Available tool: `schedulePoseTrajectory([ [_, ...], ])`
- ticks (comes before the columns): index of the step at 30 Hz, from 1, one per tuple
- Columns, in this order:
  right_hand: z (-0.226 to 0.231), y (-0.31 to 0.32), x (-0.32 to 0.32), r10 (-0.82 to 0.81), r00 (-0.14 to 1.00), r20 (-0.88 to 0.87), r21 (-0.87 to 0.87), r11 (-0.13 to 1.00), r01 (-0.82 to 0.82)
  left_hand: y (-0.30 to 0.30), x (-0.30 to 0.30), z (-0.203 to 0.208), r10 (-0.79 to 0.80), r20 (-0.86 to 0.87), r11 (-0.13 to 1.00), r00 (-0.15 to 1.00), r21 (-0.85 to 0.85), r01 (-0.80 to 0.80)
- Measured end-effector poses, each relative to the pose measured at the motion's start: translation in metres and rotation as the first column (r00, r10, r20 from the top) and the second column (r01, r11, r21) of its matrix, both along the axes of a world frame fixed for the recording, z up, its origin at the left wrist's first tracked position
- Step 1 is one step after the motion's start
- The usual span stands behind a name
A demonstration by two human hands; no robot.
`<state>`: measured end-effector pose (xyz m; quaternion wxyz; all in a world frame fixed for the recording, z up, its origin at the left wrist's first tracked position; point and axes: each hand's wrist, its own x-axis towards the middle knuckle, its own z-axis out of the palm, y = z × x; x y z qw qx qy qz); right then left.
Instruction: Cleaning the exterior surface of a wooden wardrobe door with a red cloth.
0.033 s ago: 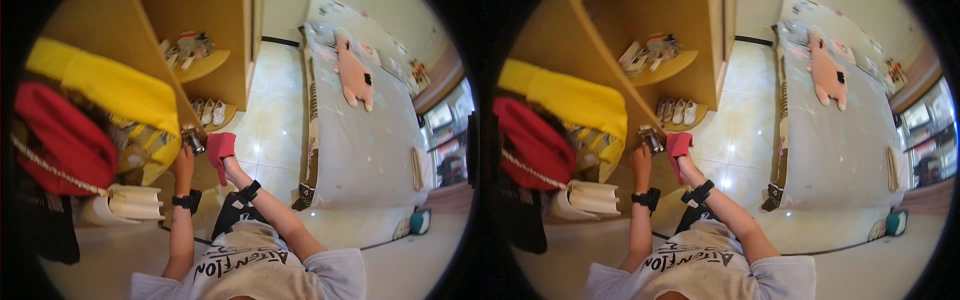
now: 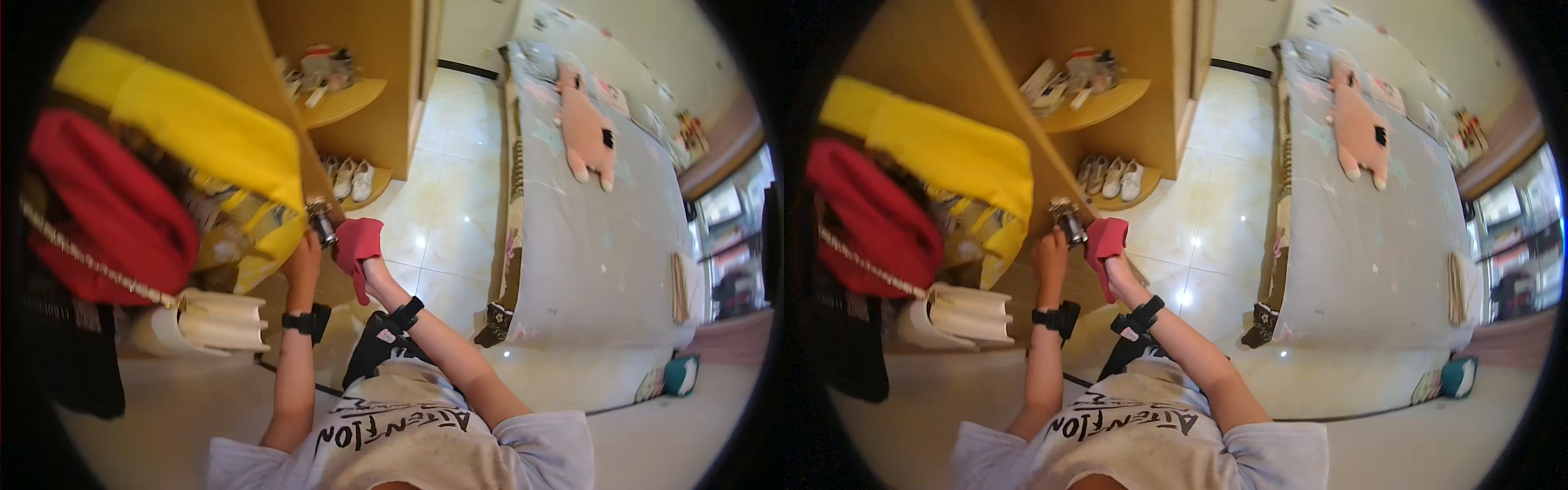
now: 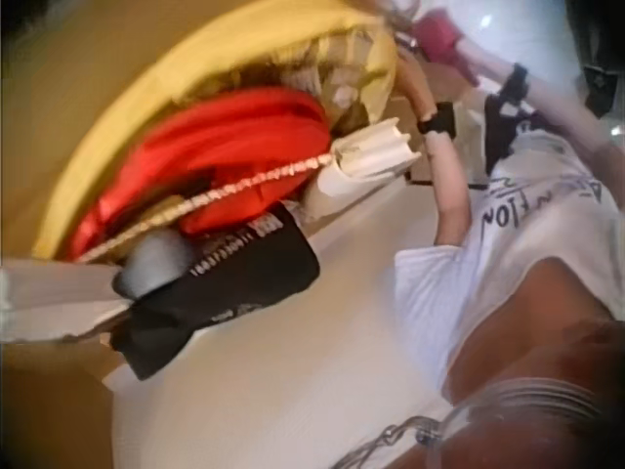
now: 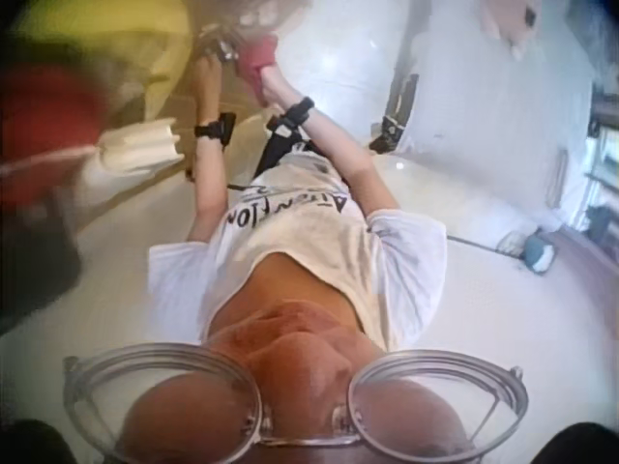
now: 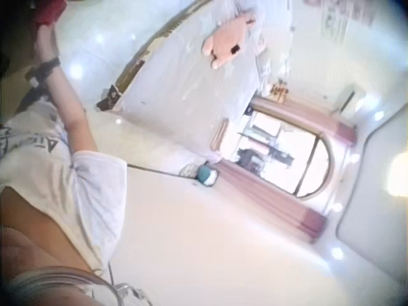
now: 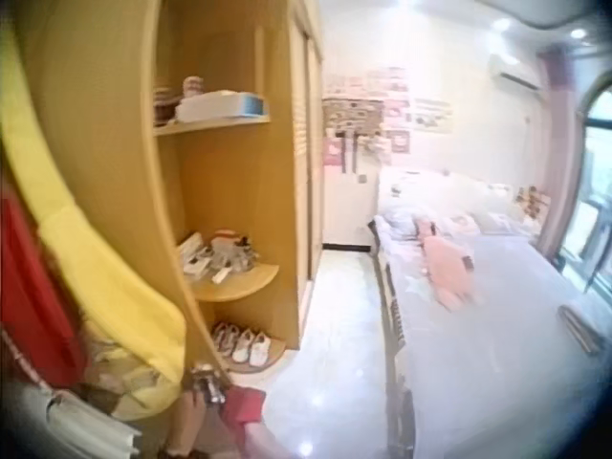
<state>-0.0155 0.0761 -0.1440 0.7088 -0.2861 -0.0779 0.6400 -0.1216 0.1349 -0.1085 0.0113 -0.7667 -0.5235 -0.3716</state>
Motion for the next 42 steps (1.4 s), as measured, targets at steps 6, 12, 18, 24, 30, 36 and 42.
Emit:
schedulePoseTrajectory([
  [6, -0.023, 0.033, -0.003, 0.057, 0.997, -0.053, 0.095, 0.994, -0.052, -0.012, 0.014, 0.023, -0.046, 0.084, 0.991, 0.995, 0.131, 0.035],
  [12, -0.030, 0.040, -0.020, -0.139, 0.989, -0.056, 0.033, 0.989, 0.141, -0.022, -0.005, 0.011, -0.027, 0.149, 0.999, 0.988, 0.032, 0.023],
  [18, -0.052, 0.037, -0.006, 0.028, 0.949, -0.315, 0.007, 1.000, -0.027, -0.008, -0.006, -0.018, 0.001, 0.174, 0.996, 0.985, 0.083, -0.015],
  [24, -0.018, 0.000, -0.025, 0.268, 0.843, -0.466, -0.020, 0.949, -0.313, 0.002, -0.030, -0.055, -0.017, 0.333, 0.992, 0.943, -0.111, 0.058],
  [30, 0.028, 0.002, -0.012, 0.243, 0.959, -0.144, 0.107, 0.968, -0.229, 0.001, -0.026, -0.047, -0.016, 0.474, 0.988, 0.880, -0.126, 0.085],
  [36, 0.006, 0.015, -0.022, 0.157, 0.985, -0.073, 0.139, 0.979, -0.146, 0.001, -0.025, -0.044, -0.020, 0.515, 0.980, 0.857, -0.158, 0.118],
  [42, 0.003, 0.027, -0.023, -0.009, 0.875, 0.484, 0.161, 0.984, -0.079, -0.002, -0.033, -0.038, -0.031, 0.574, 0.956, 0.818, -0.223, 0.193],
])
